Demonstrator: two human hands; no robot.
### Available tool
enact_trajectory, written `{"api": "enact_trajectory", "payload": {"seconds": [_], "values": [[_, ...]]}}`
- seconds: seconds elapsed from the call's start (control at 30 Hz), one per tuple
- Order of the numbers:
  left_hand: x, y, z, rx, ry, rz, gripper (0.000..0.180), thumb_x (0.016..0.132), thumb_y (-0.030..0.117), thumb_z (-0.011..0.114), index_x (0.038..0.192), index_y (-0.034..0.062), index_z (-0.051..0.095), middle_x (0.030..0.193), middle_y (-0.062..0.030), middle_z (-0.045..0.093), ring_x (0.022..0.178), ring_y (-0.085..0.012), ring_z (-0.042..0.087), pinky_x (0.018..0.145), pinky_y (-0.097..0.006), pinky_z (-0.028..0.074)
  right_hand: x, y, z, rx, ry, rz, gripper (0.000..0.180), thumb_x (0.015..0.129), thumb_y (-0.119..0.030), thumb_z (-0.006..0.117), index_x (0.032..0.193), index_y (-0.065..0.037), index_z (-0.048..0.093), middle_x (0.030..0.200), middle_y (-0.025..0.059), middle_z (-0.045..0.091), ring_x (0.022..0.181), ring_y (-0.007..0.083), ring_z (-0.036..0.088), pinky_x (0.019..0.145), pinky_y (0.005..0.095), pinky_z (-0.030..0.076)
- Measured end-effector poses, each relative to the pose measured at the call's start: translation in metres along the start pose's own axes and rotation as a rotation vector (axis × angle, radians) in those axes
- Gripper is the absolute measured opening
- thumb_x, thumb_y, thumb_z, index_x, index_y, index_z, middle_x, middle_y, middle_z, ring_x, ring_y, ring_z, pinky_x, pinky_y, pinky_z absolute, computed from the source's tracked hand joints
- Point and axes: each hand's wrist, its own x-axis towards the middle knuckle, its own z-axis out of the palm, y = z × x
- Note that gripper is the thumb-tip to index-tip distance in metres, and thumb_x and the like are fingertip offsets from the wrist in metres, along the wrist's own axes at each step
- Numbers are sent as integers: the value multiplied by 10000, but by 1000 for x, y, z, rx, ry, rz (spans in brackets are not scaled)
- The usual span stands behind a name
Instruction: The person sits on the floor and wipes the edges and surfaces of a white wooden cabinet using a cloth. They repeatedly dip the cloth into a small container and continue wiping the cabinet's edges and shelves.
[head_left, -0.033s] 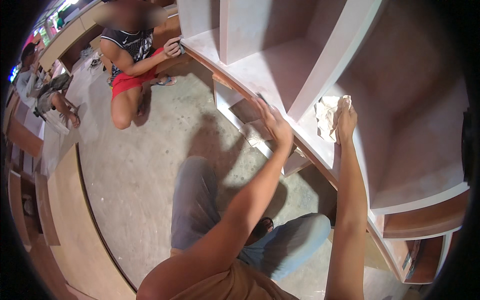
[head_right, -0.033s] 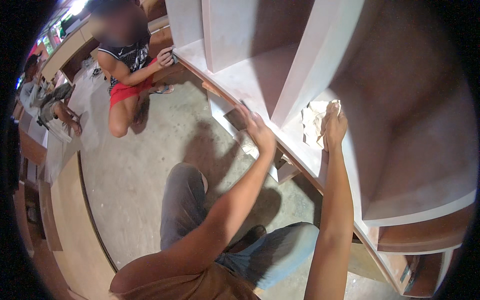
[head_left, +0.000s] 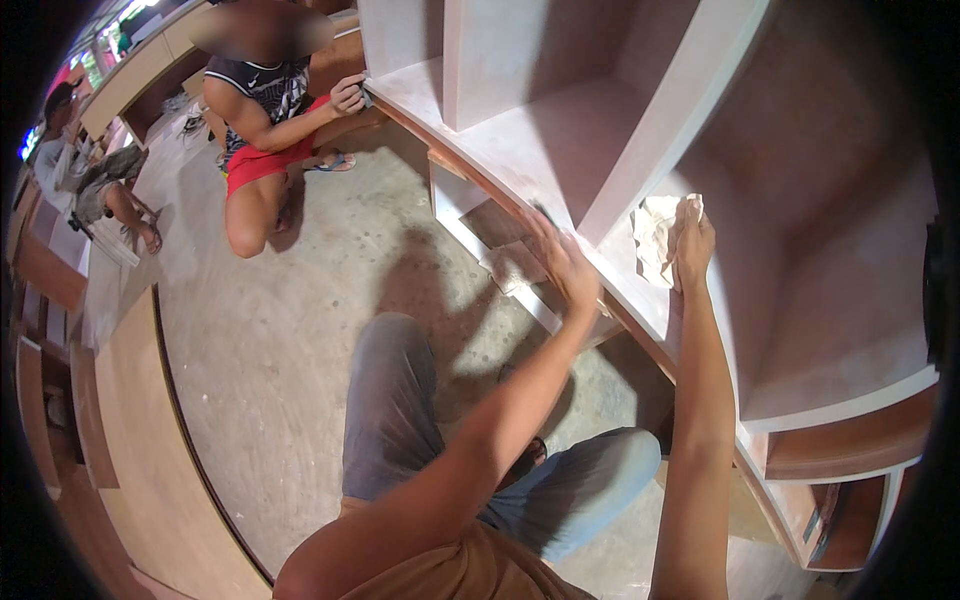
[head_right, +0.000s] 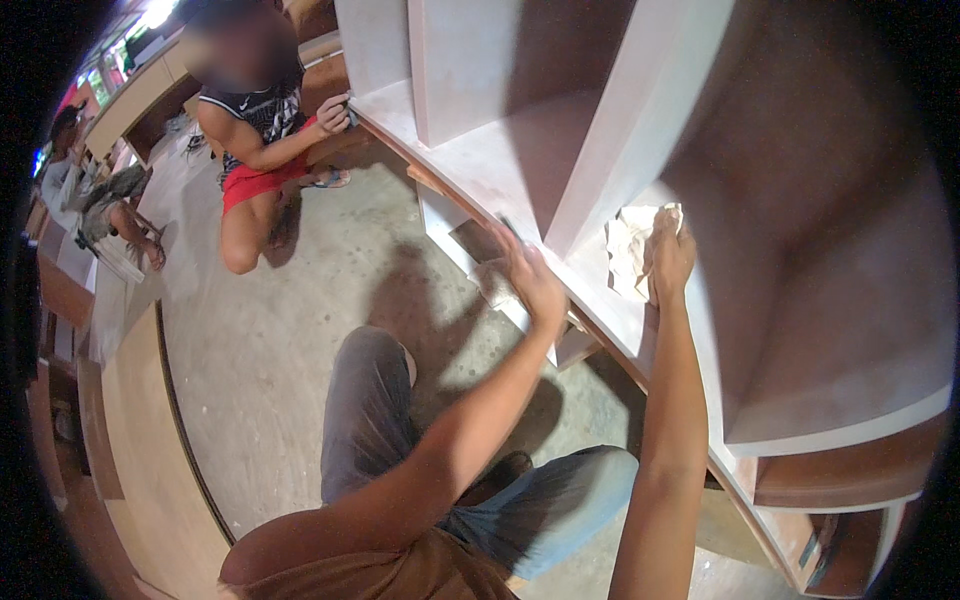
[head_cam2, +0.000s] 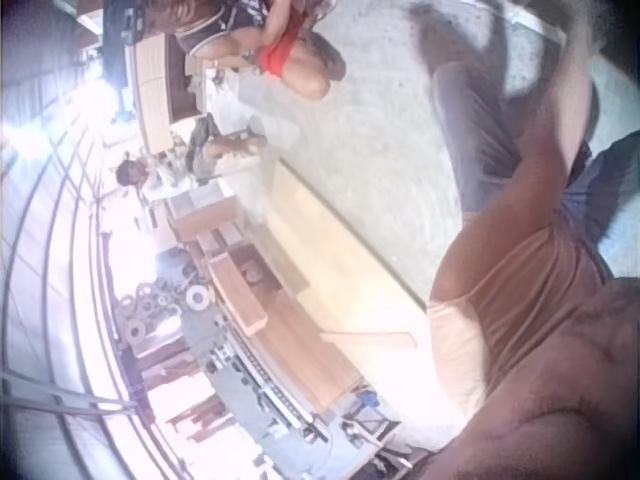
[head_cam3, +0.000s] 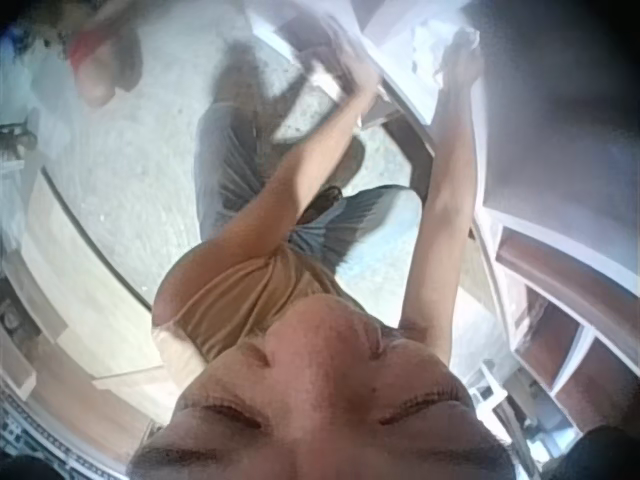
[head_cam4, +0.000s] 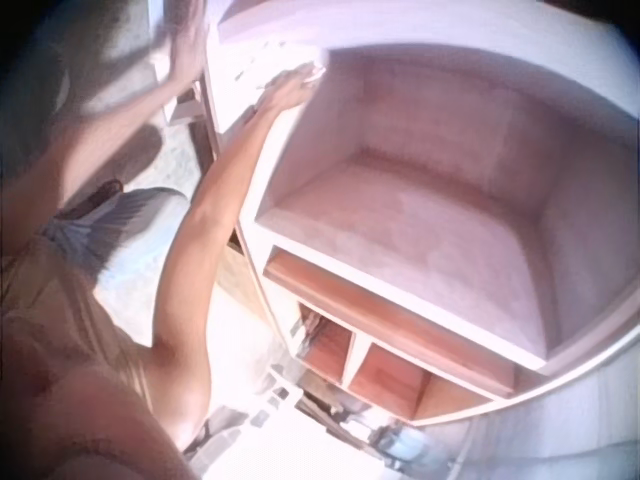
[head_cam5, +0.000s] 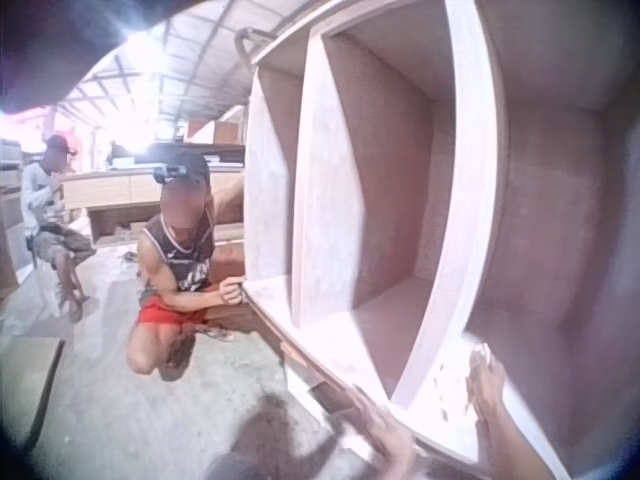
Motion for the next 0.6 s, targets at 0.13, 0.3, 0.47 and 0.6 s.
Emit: {"api": "enact_trajectory", "payload": {"seconds": [0.13, 0.3, 0.47, 0.6], "values": [[-8, -12, -1, -11, -30, -8, 613, 1043, 208, 370, 1542, -70, 145, 1615, -280, 114, 1499, -434, 119, 1225, -493, 109, -2, 2, -7, 66, 17, 24, 386, 1053, -391, 473, 946, -41, 593, 581, -46, 424, 422, 45, 373, 368, 237, 288], [73, -25, -22, -24, 107, -93, 608, 1032, 199, 385, 1538, -66, 178, 1614, -272, 142, 1492, -453, 128, 1223, -511, 113, -6, -1, 4, 84, 11, 37, 392, 1053, -391, 480, 945, -34, 599, 585, -45, 427, 441, 43, 368, 386, 234, 286], [-9, -11, -7, 59, -49, -33, 567, 1043, 161, 362, 1532, -72, 194, 1614, -269, 145, 1491, -457, 125, 1226, -503, 88, 1, 4, -2, 4, 61, 5, 407, 1052, -403, 479, 941, -28, 589, 571, -42, 417, 437, 47, 369, 387, 234, 277], [51, -18, -14, -39, 74, -105, 575, 1041, 164, 372, 1538, -60, 191, 1611, -276, 146, 1496, -445, 117, 1226, -502, 94, 4, 14, -10, 42, 43, 10, 350, 1040, -339, 505, 1036, -13, 633, 642, -45, 483, 523, 38, 426, 441, 227, 320]]}}
